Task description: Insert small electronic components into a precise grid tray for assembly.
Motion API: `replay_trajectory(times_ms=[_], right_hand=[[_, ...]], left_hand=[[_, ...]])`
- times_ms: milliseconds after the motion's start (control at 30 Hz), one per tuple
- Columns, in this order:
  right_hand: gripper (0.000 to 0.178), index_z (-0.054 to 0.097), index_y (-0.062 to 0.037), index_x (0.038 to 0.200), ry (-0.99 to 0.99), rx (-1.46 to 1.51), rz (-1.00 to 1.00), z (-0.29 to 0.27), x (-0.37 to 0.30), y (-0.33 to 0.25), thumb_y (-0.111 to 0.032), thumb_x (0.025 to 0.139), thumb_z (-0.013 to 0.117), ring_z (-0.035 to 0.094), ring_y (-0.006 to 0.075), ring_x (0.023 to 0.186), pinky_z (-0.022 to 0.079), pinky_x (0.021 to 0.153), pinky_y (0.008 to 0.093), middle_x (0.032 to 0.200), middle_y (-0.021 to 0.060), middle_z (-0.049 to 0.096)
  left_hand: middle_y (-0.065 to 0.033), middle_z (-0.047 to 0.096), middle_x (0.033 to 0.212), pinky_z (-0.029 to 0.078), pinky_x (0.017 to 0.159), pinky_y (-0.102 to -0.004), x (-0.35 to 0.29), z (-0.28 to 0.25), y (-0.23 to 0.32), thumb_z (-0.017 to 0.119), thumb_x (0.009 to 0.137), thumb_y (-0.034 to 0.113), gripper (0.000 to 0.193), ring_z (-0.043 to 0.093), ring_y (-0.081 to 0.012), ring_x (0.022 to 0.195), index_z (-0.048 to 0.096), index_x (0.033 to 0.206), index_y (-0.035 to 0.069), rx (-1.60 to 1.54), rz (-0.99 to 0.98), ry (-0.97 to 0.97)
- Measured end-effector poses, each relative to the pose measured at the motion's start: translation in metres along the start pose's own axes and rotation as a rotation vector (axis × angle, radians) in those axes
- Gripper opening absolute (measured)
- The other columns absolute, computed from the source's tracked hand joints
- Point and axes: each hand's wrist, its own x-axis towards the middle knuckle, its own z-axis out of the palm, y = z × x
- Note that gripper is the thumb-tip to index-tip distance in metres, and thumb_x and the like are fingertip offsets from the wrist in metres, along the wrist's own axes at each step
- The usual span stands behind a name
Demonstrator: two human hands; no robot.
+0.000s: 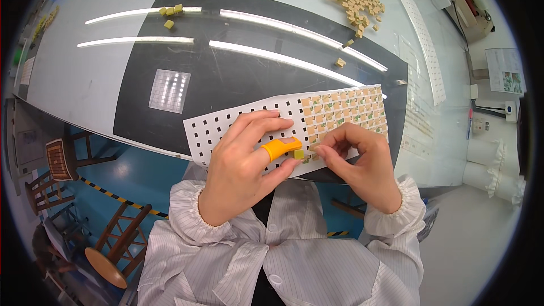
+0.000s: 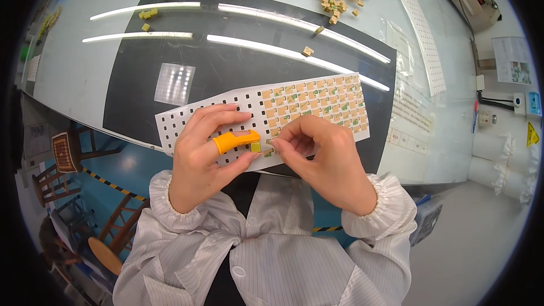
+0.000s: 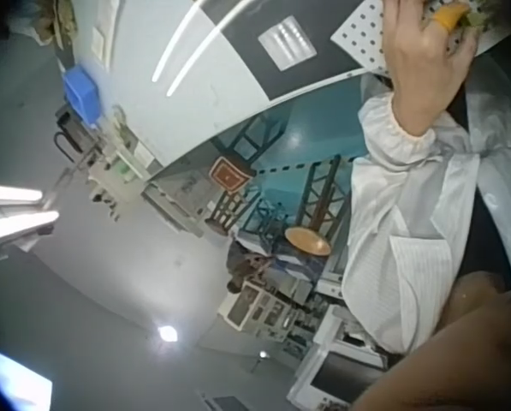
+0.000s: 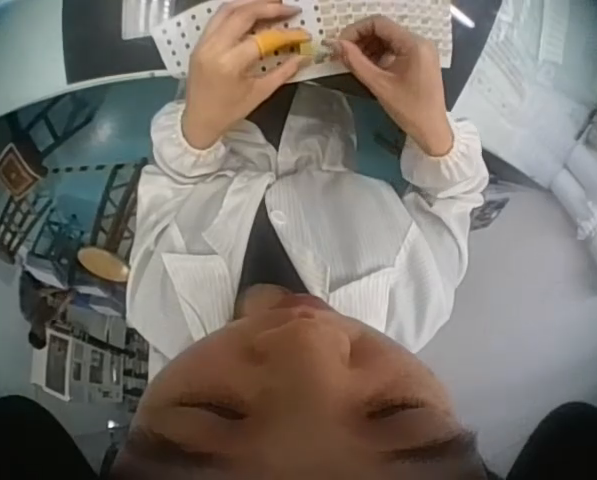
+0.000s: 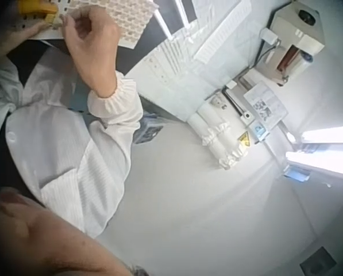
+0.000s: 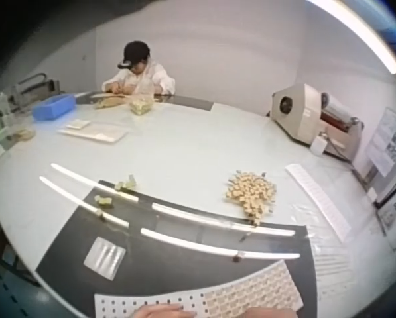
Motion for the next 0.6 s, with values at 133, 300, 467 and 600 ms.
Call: replay_trajectory(times_ms=[133,300,467,600], right_hand=[[0.013,0.065,0.0033,0.085,-0.223,0.362,0.294,-0.012,0.015,-0.005,-0.008,0.088,0.071,0.064,0.0075,0.069,0.052,0.061,0.0212,0.078,0.0036,0.066],[0.013,0.063,0.0015,0.086,-0.465,0.480,0.466,-0.016,0.032,-0.009,-0.008,0.088,0.072,0.066,0.0092,0.071,0.054,0.064,0.0216,0.079,0.0045,0.067],[0.013,0.064,0.0027,0.086,-0.472,0.511,0.470,-0.013,0.036,-0.007,-0.008,0.088,0.072,0.066,0.0088,0.073,0.057,0.070,0.0232,0.079,0.0040,0.067],[0.012,0.064,0.0027,0.086,-0.474,0.488,0.477,-0.013,0.036,-0.009,-0.007,0.087,0.072,0.066,0.0085,0.073,0.058,0.070,0.0236,0.079,0.0038,0.067]], left_hand=[[-0.0084,0.068,0.107,0.053,0.087,-0.0372,0.001,0.000,0.001,0.081,0.065,0.007,0.022,0.062,-0.0296,0.108,0.073,0.085,0.001,-0.001,-0.004,-0.002],[-0.0080,0.068,0.107,0.054,0.086,-0.0366,0.001,0.000,-0.001,0.082,0.066,0.007,0.022,0.062,-0.0290,0.108,0.074,0.086,0.001,-0.002,-0.006,-0.008],[-0.0065,0.068,0.106,0.054,0.084,-0.0357,0.001,0.000,-0.001,0.081,0.067,0.009,0.021,0.062,-0.0280,0.108,0.074,0.086,0.003,0.019,0.001,-0.001],[-0.0059,0.068,0.106,0.054,0.084,-0.0357,0.000,0.000,-0.001,0.081,0.067,0.009,0.021,0.062,-0.0279,0.108,0.075,0.087,0.004,0.018,-0.002,0.003]])
